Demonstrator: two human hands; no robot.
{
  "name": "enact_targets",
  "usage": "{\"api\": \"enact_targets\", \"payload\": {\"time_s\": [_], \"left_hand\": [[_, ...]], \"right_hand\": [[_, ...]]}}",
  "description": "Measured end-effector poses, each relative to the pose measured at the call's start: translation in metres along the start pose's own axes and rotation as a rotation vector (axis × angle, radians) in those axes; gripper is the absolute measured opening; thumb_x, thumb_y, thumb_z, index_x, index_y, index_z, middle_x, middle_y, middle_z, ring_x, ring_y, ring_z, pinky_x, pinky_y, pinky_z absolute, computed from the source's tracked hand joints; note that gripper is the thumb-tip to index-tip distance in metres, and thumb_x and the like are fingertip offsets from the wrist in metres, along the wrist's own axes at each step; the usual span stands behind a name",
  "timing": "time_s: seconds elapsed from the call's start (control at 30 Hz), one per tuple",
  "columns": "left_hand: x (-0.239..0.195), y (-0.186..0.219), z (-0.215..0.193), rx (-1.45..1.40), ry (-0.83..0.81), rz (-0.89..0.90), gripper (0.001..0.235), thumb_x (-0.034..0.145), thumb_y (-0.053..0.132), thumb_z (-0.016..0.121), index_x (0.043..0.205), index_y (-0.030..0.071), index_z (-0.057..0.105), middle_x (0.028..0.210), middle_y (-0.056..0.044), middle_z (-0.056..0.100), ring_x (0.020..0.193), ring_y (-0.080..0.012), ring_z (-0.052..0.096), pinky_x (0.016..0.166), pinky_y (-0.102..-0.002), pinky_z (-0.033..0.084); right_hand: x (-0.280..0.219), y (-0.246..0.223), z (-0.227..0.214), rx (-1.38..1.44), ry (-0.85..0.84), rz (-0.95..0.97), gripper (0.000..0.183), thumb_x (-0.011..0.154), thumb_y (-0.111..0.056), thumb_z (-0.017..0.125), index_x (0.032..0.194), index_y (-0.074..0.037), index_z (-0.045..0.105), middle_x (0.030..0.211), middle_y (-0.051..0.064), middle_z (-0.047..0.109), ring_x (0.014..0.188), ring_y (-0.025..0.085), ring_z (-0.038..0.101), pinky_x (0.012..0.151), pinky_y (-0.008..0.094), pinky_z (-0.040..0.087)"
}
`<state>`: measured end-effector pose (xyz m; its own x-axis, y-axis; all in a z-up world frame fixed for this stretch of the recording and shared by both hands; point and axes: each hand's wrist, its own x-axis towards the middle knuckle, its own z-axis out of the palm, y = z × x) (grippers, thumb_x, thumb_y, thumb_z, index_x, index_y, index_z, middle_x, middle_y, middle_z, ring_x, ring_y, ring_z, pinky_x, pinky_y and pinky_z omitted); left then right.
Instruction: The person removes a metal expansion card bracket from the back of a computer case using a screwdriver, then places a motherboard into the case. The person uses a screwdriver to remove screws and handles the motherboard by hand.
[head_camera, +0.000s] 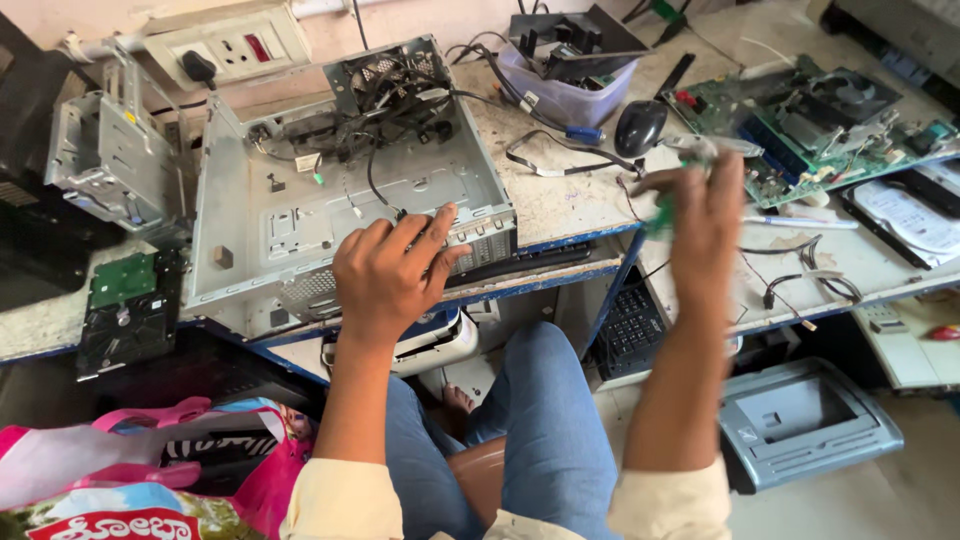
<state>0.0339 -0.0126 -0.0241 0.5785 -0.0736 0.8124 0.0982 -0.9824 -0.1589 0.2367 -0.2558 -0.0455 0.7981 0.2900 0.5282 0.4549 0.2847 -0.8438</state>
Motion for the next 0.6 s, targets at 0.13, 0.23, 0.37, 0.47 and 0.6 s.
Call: {"api": "enact_targets", "payload": {"time_s": [0.13, 0.23, 0.37, 0.47, 0.6], "left_hand": [[0.0, 0.002, 0.0, 0.002, 0.003, 0.0, 0.037, 0.093, 0.045, 0.075, 0.121, 0.02, 0.077, 0.089, 0.004, 0.066, 0.07, -0.0199, 0.058, 0.063, -0.035, 0.047], [-0.001, 0.002, 0.001, 0.003, -0.001, 0.0, 0.037, 0.093, 0.045, 0.076, 0.121, 0.022, 0.078, 0.09, 0.005, 0.068, 0.069, -0.0189, 0.058, 0.063, -0.034, 0.046], [0.0, 0.002, 0.0, 0.009, -0.006, 0.0, 0.039, 0.091, 0.046, 0.076, 0.122, 0.023, 0.078, 0.092, 0.007, 0.069, 0.071, -0.018, 0.059, 0.062, -0.033, 0.045], [0.003, 0.004, 0.001, 0.026, -0.012, -0.007, 0.038, 0.091, 0.047, 0.077, 0.121, 0.024, 0.079, 0.09, 0.007, 0.068, 0.068, -0.0176, 0.059, 0.061, -0.034, 0.045], [0.002, 0.005, 0.002, 0.023, -0.014, -0.003, 0.038, 0.09, 0.048, 0.077, 0.121, 0.026, 0.079, 0.091, 0.006, 0.068, 0.068, -0.0184, 0.059, 0.061, -0.034, 0.045]], "right_hand": [[-0.041, 0.048, 0.06, 0.261, 0.024, -0.04, 0.022, 0.112, -0.022, 0.055, 0.125, -0.005, 0.047, 0.123, 0.016, 0.073, 0.092, 0.017, 0.064, 0.086, 0.033, 0.054], [-0.051, 0.068, 0.076, 0.528, 0.075, 0.014, 0.023, 0.109, -0.026, 0.057, 0.121, -0.007, 0.051, 0.118, 0.012, 0.07, 0.096, 0.018, 0.069, 0.089, 0.035, 0.058], [-0.045, 0.084, 0.077, 0.711, 0.199, 0.128, 0.022, 0.109, -0.028, 0.057, 0.12, -0.009, 0.055, 0.108, 0.006, 0.064, 0.094, 0.015, 0.065, 0.087, 0.035, 0.057], [-0.046, 0.099, 0.079, 0.667, 0.212, 0.159, 0.021, 0.11, -0.027, 0.057, 0.122, -0.01, 0.056, 0.107, 0.002, 0.061, 0.098, 0.012, 0.061, 0.091, 0.032, 0.054], [-0.046, 0.114, 0.078, 0.666, 0.216, 0.184, 0.019, 0.111, -0.024, 0.056, 0.123, -0.011, 0.056, 0.108, 0.0, 0.058, 0.099, 0.01, 0.058, 0.094, 0.032, 0.053]]}}
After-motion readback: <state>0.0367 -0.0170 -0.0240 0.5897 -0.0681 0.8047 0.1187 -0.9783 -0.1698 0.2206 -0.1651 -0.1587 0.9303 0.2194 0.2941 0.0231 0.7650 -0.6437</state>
